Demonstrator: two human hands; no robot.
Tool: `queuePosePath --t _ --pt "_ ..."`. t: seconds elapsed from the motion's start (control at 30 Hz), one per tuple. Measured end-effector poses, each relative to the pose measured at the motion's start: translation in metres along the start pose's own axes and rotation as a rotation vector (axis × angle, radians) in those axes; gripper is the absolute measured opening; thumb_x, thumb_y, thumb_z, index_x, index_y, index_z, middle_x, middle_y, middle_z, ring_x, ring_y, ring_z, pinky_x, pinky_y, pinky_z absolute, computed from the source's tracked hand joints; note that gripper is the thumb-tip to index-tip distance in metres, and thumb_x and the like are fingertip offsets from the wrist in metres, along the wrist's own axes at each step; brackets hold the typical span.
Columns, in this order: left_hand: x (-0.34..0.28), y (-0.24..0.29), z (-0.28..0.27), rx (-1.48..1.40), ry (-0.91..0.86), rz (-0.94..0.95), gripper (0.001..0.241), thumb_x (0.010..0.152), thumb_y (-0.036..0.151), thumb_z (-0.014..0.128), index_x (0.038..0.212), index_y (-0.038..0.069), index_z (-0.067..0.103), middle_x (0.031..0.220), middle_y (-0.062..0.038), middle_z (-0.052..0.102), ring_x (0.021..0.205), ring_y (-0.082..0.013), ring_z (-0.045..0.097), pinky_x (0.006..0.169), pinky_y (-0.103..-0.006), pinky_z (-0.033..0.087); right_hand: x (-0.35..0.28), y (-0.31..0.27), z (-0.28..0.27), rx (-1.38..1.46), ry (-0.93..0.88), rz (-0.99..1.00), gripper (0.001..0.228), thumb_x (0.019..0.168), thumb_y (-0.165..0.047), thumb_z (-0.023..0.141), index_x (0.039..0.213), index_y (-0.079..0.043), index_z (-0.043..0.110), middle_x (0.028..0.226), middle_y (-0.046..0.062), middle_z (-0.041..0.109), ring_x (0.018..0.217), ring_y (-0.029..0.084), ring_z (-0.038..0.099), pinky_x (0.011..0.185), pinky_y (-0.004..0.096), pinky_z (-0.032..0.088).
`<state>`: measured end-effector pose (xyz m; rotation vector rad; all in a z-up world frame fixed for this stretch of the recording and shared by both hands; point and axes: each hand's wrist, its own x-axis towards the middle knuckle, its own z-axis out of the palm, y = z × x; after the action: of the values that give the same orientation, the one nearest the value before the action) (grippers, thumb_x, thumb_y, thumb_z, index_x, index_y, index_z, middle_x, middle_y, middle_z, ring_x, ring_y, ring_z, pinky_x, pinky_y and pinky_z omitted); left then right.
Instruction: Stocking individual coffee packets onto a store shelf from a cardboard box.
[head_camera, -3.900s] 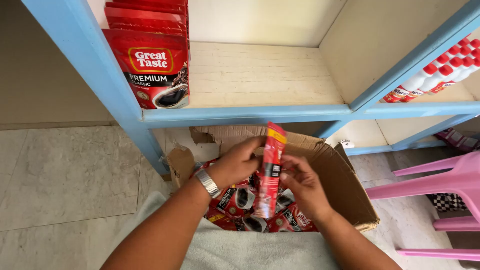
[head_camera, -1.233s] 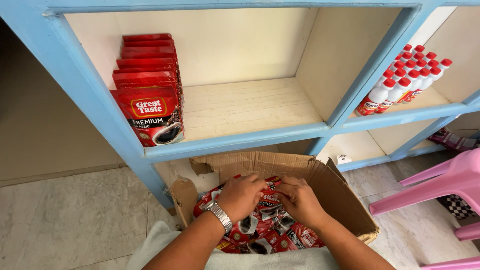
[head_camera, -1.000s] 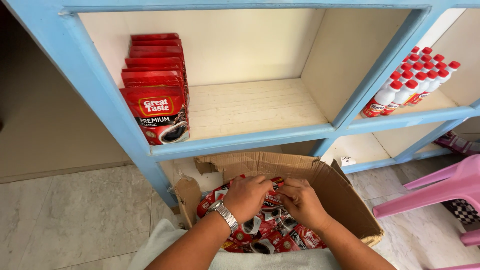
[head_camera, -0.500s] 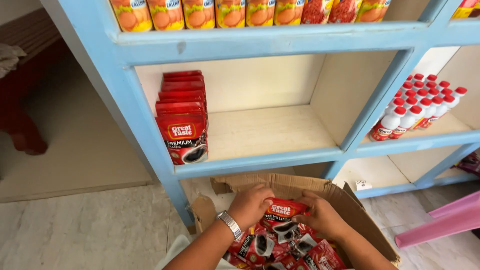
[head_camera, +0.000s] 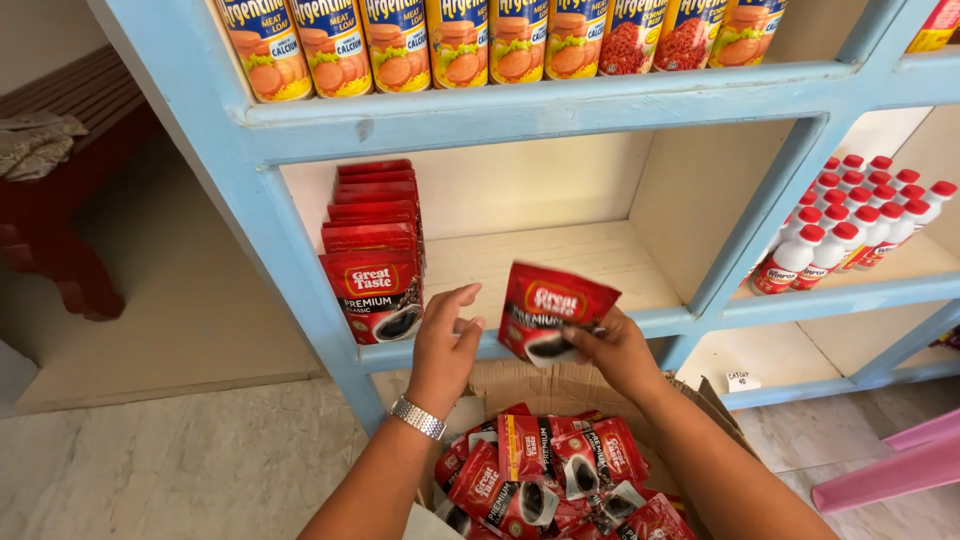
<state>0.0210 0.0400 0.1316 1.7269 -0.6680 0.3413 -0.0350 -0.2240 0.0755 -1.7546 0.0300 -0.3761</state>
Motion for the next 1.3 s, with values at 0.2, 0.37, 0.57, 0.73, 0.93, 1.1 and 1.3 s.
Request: queuePosePath --t 0.2,0.37,0.57,0.73,0.93,1.1,1.3 --pt "-0.022 -0.042 0.024 -0.179 -0.060 -0.146 0.040 0.092 -0.006 0.059 0.129 0.008 0.064 0.125 -0.008 0.059 0.085 -0.0142 0.071 0.074 -0.0262 0.058 0.035 -0.035 0.034 -0.033 0.046 0.202 0.022 0.091 -0.020 0.073 0.110 -0.009 0.066 0.084 0.002 0.071 0.067 0.014 0.065 0.056 0.028 0.047" --pt "-0.027 -0.045 0.022 0.007 -0.027 -0.090 0.037 0.092 -0.003 0.061 0.127 0.008 0.066 0.126 -0.009 0.063 0.093 -0.0219 0.072 0.081 -0.0320 0.059 0.072 -0.002 0.057 -0.022 0.016 0.113 0.024 0.091 -0.021 0.071 0.113 -0.014 0.065 0.085 0.000 0.069 0.073 0.009 0.063 0.059 0.028 0.049" --pt "-0.028 -0.053 0.020 0.287 0.023 0.088 0.041 0.088 -0.001 0.063 0.127 0.009 0.068 0.130 -0.009 0.065 0.111 -0.0295 0.067 0.090 -0.0386 0.057 0.096 0.027 0.086 0.020 0.025 0.115 0.024 0.093 -0.019 0.072 0.109 -0.007 0.059 0.085 0.000 0.068 0.073 0.010 0.060 0.061 0.028 0.050" --pt "-0.028 -0.058 0.020 0.458 -0.035 0.136 0.045 0.084 0.000 0.066 0.129 0.008 0.066 0.133 -0.010 0.063 0.115 -0.0297 0.063 0.094 -0.0422 0.054 0.109 0.043 0.104 0.023 0.048 0.077 0.022 0.093 -0.018 0.072 0.104 -0.001 0.064 0.090 0.002 0.065 0.079 0.011 0.061 0.065 0.030 0.052" --pt "-0.029 -0.054 0.018 0.628 -0.112 0.068 0.050 0.084 0.010 0.070 0.133 0.010 0.063 0.141 -0.008 0.058 0.128 -0.0265 0.054 0.092 -0.0511 0.044 0.093 0.017 0.109 -0.258 0.036 -0.035 0.036 0.069 -0.012 0.089 0.101 -0.004 0.074 0.098 0.009 0.059 0.089 0.020 0.064 0.079 0.033 0.053" --pt "-0.030 -0.042 0.021 0.759 -0.182 0.048 0.051 0.084 0.019 0.070 0.133 0.010 0.061 0.148 -0.014 0.049 0.133 -0.0304 0.046 0.098 -0.0610 0.033 0.090 0.003 0.112 -0.374 0.059 -0.008 0.046 0.059 -0.013 0.090 0.099 -0.004 0.070 0.097 0.009 0.055 0.086 0.024 0.063 0.074 0.038 0.056" --pt "-0.022 -0.057 0.025 0.761 -0.301 -0.017 0.051 0.088 0.025 0.068 0.135 0.007 0.059 0.151 -0.016 0.045 0.140 -0.0341 0.040 0.115 -0.0628 0.022 0.098 0.014 0.115 -0.474 0.061 -0.023 0.039 0.063 -0.015 0.091 0.094 -0.003 0.071 0.090 0.011 0.062 0.085 0.026 0.062 0.076 0.038 0.053"
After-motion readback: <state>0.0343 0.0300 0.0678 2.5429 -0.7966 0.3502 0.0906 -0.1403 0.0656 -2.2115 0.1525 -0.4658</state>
